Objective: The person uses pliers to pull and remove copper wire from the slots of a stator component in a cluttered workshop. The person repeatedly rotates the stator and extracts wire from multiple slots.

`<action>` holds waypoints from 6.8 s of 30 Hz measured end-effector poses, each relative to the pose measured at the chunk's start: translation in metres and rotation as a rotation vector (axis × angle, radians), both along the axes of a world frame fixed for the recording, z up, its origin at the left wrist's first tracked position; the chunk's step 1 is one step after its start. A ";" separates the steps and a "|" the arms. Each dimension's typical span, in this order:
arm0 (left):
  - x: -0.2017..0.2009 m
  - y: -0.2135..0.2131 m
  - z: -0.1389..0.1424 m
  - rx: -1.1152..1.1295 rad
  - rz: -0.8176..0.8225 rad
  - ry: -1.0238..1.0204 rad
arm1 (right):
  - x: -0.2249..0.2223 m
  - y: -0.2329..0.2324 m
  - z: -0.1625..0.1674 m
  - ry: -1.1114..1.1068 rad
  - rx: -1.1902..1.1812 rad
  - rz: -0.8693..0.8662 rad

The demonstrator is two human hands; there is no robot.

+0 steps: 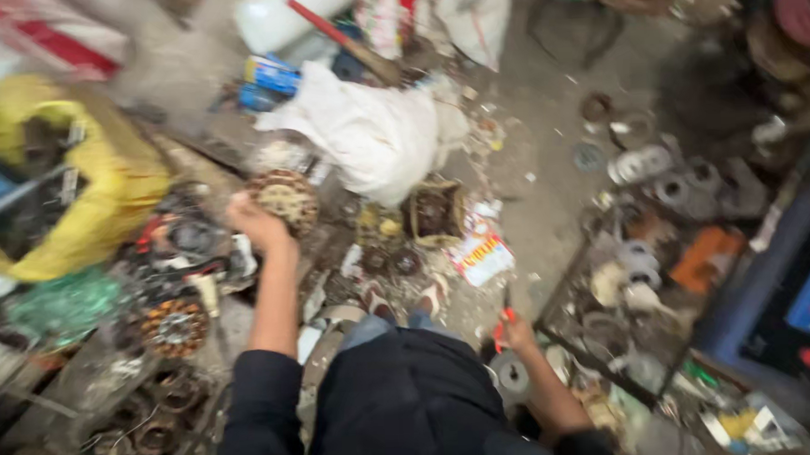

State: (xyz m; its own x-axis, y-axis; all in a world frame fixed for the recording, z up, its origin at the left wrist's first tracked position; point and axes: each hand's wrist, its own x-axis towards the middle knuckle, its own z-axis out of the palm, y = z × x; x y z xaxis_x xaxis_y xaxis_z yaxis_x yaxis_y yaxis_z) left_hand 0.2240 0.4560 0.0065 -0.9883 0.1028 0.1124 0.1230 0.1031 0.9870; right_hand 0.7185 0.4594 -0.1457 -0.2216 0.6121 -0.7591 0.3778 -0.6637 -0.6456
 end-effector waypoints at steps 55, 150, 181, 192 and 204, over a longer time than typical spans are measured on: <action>-0.037 -0.022 -0.021 -0.323 -0.160 0.064 | -0.181 0.065 0.060 -0.153 0.875 0.794; -0.063 -0.023 -0.014 -0.550 -0.321 -0.198 | -0.325 0.034 0.120 0.012 0.390 0.951; -0.029 -0.022 -0.017 -0.063 0.033 -0.262 | -0.100 0.042 0.029 -0.350 0.221 0.685; -0.055 -0.037 0.000 -0.641 -0.150 -0.126 | -0.258 0.020 0.142 -0.032 0.947 0.897; -0.061 -0.034 -0.038 -0.400 -0.193 -0.176 | -0.326 0.033 0.185 -0.092 0.583 1.051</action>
